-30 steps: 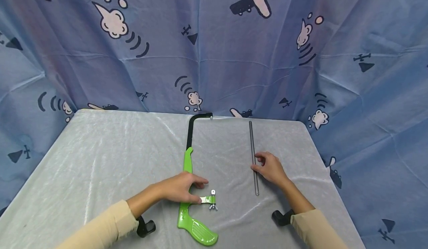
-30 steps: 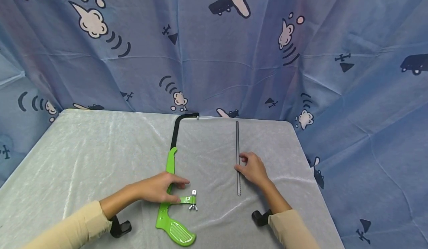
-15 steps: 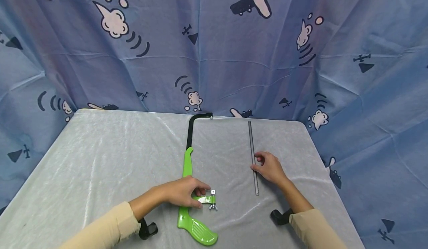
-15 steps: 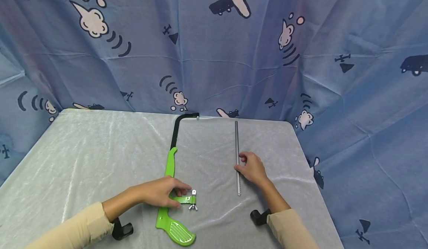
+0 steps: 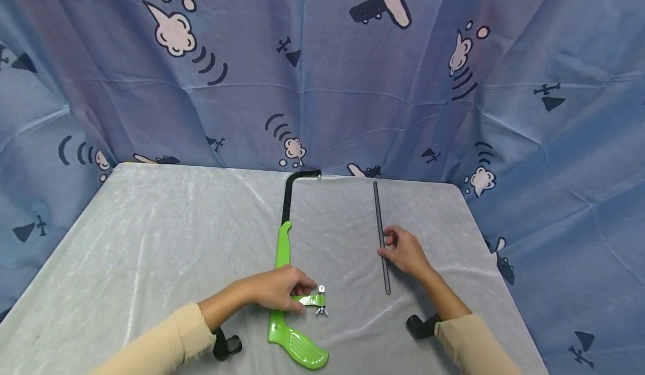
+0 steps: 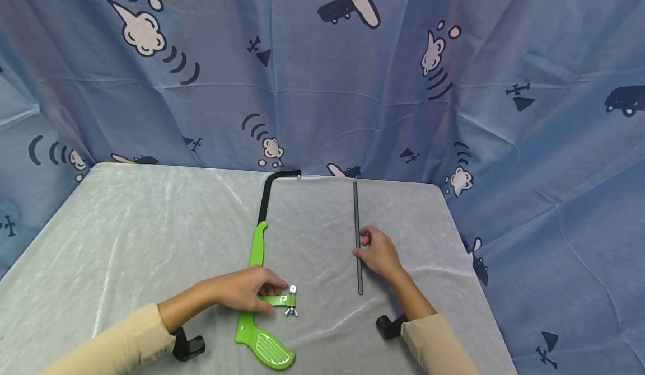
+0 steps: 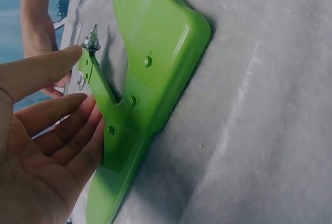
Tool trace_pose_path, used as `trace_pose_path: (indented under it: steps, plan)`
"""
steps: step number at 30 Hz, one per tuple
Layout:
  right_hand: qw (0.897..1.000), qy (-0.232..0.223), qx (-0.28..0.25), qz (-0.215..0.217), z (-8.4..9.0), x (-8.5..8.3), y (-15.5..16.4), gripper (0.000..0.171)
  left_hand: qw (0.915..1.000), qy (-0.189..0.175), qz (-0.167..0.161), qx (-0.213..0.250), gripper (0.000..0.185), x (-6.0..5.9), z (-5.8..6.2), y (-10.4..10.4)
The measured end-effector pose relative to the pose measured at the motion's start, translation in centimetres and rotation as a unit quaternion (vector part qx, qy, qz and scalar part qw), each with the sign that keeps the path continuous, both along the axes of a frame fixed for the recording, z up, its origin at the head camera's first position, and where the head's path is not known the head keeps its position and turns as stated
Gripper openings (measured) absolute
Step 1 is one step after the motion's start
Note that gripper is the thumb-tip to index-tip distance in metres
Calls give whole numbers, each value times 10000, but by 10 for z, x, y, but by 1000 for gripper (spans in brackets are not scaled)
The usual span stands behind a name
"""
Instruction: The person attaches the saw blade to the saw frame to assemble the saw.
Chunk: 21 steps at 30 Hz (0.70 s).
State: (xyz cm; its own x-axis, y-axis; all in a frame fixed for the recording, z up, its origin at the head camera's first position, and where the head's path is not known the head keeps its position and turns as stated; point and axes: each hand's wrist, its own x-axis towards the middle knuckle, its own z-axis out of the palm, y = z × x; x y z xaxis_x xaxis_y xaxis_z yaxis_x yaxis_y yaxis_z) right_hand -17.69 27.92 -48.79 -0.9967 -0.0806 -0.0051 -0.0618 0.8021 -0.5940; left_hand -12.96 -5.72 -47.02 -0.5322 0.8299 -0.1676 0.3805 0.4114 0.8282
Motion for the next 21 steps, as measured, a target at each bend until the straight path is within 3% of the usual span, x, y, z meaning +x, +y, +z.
trace_pose_path:
  steps: [6,16,21]
  plan:
    - [9999,-75,-92,-89,1,-1,-1,45,9997,-250,-3,82,38,1,-2,1]
    - [9988,-392,-298,-65,2,-3,0,49,9994,-319,64,104,30,1,-4,2]
    - [9958,-593,-690,-111,5,-6,1,45,9994,-312,33,128,30,1,-4,2]
